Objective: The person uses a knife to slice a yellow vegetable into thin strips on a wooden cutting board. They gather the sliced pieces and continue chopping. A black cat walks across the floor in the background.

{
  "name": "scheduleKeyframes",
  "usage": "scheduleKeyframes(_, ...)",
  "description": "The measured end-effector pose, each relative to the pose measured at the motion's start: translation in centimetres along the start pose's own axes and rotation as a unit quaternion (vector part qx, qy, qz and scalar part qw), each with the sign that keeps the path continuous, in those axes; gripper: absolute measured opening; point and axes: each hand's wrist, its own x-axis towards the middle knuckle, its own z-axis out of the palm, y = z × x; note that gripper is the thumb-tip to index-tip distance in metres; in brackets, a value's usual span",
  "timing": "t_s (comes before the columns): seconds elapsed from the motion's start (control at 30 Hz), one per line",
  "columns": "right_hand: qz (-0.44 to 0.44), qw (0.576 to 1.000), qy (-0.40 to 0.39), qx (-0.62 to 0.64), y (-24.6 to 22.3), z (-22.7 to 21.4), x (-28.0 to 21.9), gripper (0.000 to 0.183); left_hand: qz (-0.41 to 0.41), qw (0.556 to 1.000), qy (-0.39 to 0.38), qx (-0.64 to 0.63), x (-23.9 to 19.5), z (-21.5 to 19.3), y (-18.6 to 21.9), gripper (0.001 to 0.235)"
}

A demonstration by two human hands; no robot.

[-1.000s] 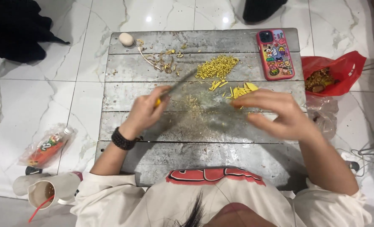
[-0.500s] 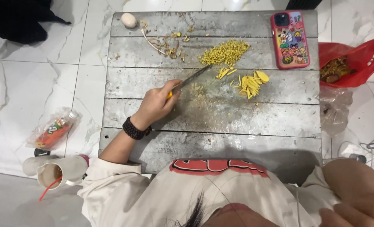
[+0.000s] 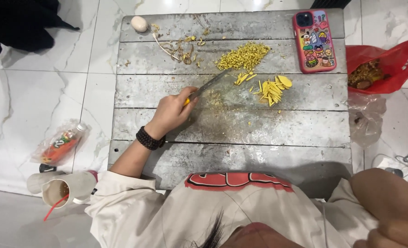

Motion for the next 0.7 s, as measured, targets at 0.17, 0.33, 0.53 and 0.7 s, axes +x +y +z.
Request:
scheduleKeyframes(0.17,0.025,0.991,-0.119,-0.057,4.7,-9.0,9.9,0.043,-0.006,1.0,-0.001,0.009,0.0,0.3,-0.3,0.032)
scheduleKeyframes(0.33,-0.171,0.804,0.528,0.213,6.8,-17.1,24.8,0.014,-0.003,1.0,-0.007,0.009,0.2,0.4,-0.5,0.035)
scheduleKeyframes(0.53,-0.16,0.819,0.516,0.191,4.7,-14.7,35.4,0.017,-0.007,1.0,0.004,0.002,0.1,0.7,-0.8,0.036)
scheduleKeyframes(0.7,-0.169,0.812,0.516,0.215,3.7,-14.1,36.5,0.012,0.002,1.0,0.006,0.011,-0.2,1.0,-0.9,0.038)
